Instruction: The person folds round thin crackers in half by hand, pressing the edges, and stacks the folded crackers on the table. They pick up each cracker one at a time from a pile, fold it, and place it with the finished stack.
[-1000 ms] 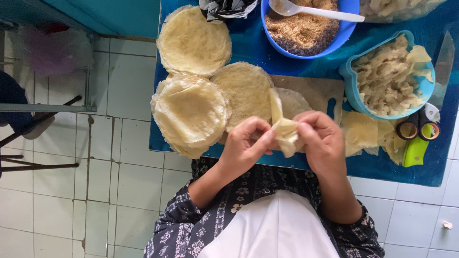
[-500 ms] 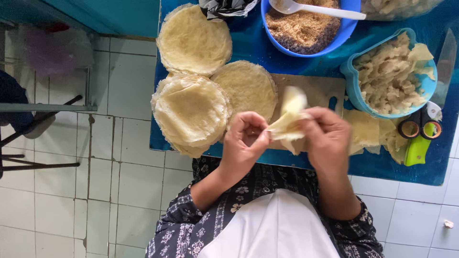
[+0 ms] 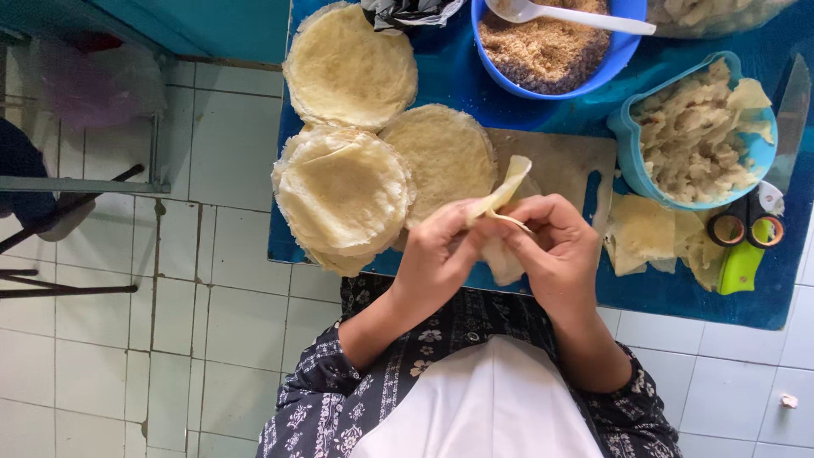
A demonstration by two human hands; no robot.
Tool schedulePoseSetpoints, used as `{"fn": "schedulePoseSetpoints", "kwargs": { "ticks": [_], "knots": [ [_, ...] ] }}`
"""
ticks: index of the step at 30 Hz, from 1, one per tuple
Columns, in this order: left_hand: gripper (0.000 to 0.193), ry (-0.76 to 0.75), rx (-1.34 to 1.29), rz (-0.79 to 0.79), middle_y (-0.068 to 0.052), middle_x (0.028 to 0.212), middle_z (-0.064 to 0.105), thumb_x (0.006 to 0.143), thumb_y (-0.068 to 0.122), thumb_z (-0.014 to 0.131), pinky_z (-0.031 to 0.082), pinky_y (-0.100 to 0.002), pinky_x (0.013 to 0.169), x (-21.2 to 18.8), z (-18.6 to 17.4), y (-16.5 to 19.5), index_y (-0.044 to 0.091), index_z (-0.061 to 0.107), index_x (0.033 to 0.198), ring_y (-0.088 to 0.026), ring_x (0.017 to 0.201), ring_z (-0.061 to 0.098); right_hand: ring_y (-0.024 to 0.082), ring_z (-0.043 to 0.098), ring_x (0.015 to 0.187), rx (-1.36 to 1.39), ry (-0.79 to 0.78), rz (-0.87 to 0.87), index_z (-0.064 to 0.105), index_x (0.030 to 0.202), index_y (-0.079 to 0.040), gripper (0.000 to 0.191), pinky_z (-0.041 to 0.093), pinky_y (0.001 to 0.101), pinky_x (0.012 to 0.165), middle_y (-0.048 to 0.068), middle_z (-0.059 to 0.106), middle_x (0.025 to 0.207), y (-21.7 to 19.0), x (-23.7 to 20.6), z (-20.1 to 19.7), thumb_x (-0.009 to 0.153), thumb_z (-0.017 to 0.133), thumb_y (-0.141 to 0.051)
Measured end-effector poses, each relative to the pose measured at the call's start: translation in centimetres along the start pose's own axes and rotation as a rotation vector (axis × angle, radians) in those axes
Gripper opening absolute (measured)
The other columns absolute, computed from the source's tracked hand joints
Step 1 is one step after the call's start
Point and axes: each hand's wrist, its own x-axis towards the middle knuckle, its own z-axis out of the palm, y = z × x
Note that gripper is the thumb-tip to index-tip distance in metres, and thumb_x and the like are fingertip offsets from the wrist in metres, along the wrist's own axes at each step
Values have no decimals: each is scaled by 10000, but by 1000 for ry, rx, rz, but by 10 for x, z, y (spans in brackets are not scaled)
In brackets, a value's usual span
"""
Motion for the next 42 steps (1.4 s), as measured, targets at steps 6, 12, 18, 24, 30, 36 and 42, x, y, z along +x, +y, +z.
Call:
{"fn": "schedulePoseSetpoints", "kwargs": {
  "ticks": [6, 12, 18, 24, 30, 36, 42],
  "knots": [
    [273, 143, -901, -270, -159, 1166, 742, 1060, 139, 544, 624, -409, 905, -3, -22, -33, -38, 663, 1232, -239, 1004, 756, 181, 703, 991, 708, 254, 268, 676, 1097, -49, 131, 577, 288, 823, 70, 743, 1053, 11, 19, -39, 969, 691, -27],
    [300, 298, -1191, -115, -200, 1245, 709, 1151, 206, 517, 579, -417, 990, -25, -60, -31, -2, 609, 1346, -260, 1079, 724, 194, 693, 1096, 987, 260, 84, 631, 1161, -27, 75, 571, 370, 1049, 84, 709, 1132, 6, 21, -66, 1099, 644, -67],
    [394, 797, -920, 160, -140, 1198, 681, 1002, 244, 425, 581, -456, 1004, -69, -138, 10, -1, 583, 1267, -277, 1125, 686, 244, 717, 1028, 532, 244, -217, 619, 1180, -38, 179, 591, 402, 960, 124, 711, 1094, -60, 28, -31, 1011, 613, -95],
    [199, 898, 143, 17, -173, 839, 565, 1068, 79, 586, 359, -272, 610, -110, -157, 53, -109, 603, 1006, -147, 665, 453, 170, 734, 1022, -235, -350, -151, 574, 1174, 9, 176, 621, 286, 853, 95, 674, 1092, -78, 21, 55, 1011, 565, 77],
    [186, 375, -124, 150, -93, 920, 710, 1085, 144, 631, 569, -241, 678, -113, -155, 99, -40, 648, 1072, -126, 770, 713, 116, 635, 1047, -128, -680, -89, 606, 1169, 8, 174, 561, 282, 915, 76, 646, 1119, -49, 80, 137, 1019, 637, 92],
    [180, 188, -60, -54, -39, 957, 665, 1062, 110, 644, 514, -214, 742, -53, -155, 88, -36, 653, 1167, -65, 864, 625, 205, 709, 972, -767, -380, -466, 658, 1131, -22, 160, 585, 298, 849, 114, 681, 1103, -47, 99, 128, 977, 682, 12],
    [375, 303, 977, 260, -132, 1282, 638, 1004, 100, 708, 522, -418, 970, 20, -156, 42, 41, 598, 1358, -308, 1149, 623, 396, 613, 1002, -1328, -194, -557, 661, 1123, 13, 263, 509, 471, 831, 196, 628, 1107, -46, 96, 83, 911, 755, -110]
  ]
}}
